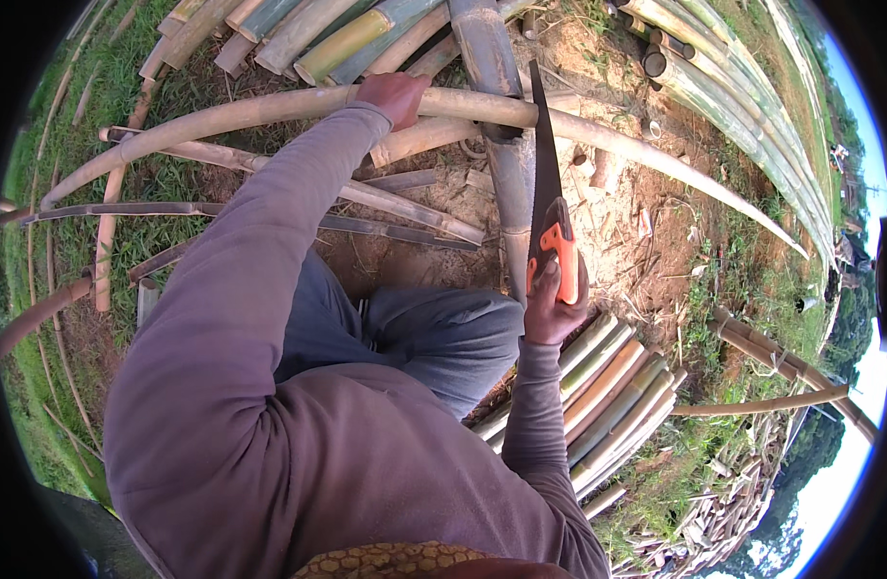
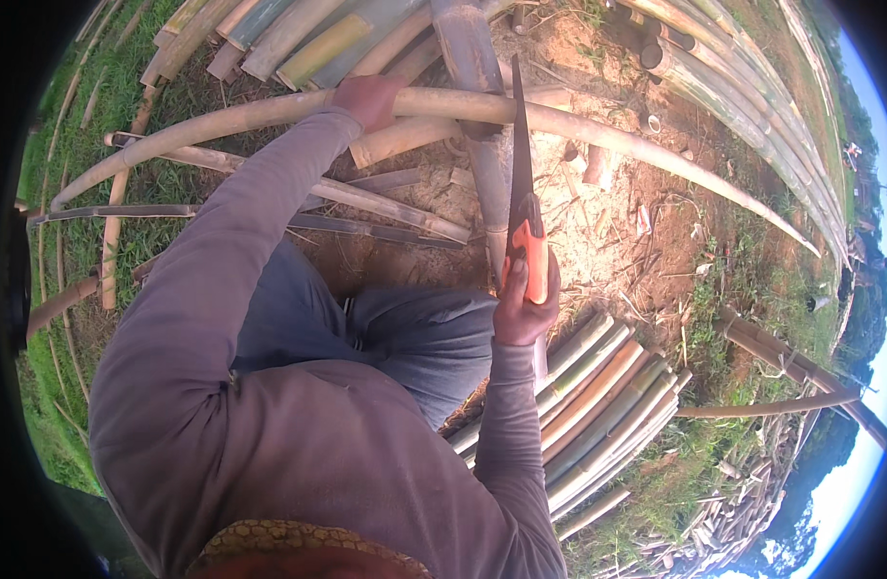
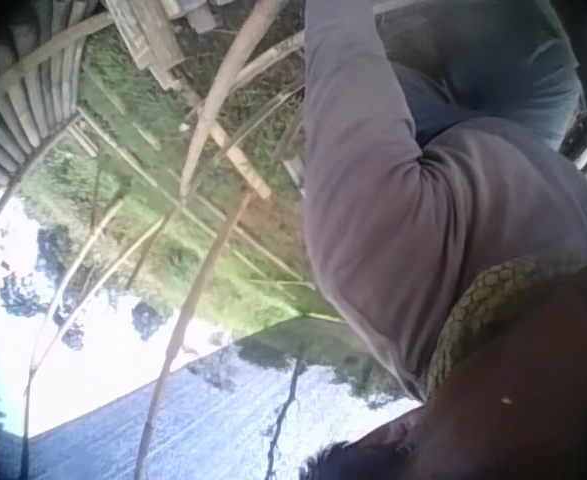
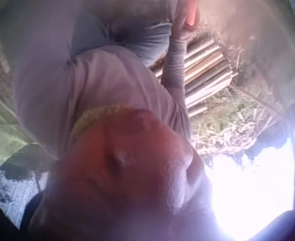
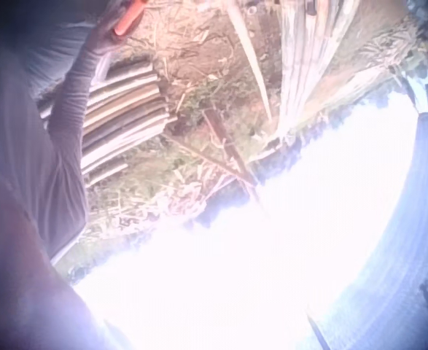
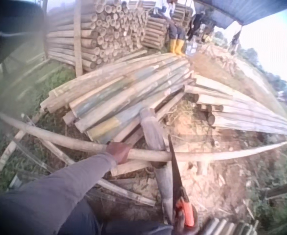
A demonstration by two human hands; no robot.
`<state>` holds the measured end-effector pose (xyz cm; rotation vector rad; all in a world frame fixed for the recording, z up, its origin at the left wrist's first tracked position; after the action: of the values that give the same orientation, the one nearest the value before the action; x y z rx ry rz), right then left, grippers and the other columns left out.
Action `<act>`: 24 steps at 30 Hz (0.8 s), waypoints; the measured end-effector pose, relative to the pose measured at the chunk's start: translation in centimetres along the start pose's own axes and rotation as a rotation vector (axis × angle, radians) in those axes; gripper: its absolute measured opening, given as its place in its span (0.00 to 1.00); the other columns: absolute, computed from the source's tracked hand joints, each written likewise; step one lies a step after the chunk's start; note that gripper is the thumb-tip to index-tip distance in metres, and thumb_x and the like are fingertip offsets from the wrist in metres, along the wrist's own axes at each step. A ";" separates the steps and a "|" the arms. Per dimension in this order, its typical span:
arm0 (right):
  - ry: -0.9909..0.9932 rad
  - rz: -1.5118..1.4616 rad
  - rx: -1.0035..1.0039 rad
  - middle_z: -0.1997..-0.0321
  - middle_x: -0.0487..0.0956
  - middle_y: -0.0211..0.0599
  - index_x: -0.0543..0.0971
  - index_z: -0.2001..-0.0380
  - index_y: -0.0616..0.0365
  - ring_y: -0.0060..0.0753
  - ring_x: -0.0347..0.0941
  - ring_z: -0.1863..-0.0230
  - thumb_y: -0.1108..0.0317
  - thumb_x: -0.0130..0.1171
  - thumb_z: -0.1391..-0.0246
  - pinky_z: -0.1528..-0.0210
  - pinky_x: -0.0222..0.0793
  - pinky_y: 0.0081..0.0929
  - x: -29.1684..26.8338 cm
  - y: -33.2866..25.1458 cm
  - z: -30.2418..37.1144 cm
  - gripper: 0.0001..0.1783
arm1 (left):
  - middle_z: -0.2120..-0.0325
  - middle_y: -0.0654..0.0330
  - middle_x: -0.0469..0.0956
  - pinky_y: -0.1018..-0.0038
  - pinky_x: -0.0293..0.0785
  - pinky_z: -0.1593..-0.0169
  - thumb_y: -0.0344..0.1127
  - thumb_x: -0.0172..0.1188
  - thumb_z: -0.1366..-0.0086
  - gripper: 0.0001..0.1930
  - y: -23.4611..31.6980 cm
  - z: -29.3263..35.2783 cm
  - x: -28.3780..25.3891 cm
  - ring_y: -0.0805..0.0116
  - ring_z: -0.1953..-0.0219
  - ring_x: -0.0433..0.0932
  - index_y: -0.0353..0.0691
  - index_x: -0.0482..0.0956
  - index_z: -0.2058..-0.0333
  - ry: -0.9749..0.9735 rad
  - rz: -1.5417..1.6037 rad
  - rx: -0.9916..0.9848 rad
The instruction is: The person sits on the ground and uses a hand saw to cut long bamboo poles into shorter sections. They repeatedly position each pole, saw through it, and set the cut pieces aside in a pile.
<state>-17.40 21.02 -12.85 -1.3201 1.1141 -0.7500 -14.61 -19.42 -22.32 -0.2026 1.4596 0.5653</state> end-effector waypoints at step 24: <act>0.074 -0.013 0.024 0.45 0.85 0.47 0.75 0.36 0.72 0.31 0.82 0.45 0.70 0.63 0.31 0.46 0.81 0.30 -0.6 1.4 -0.2 0.25 | 0.54 0.51 0.86 0.52 0.82 0.48 0.40 0.72 0.41 0.23 1.5 2.4 -1.9 0.47 0.51 0.86 0.47 0.81 0.46 -0.062 0.040 0.004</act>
<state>-17.98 21.70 -14.08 -1.2895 1.1526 -0.8250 -13.22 -17.44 -19.91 -0.1521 1.4069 0.5961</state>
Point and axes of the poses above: each hand's wrist, its own z-axis away from the middle knuckle, its own x-axis out of the palm, y = z × x, the point moved 8 cm from there along -z, towards the middle knuckle
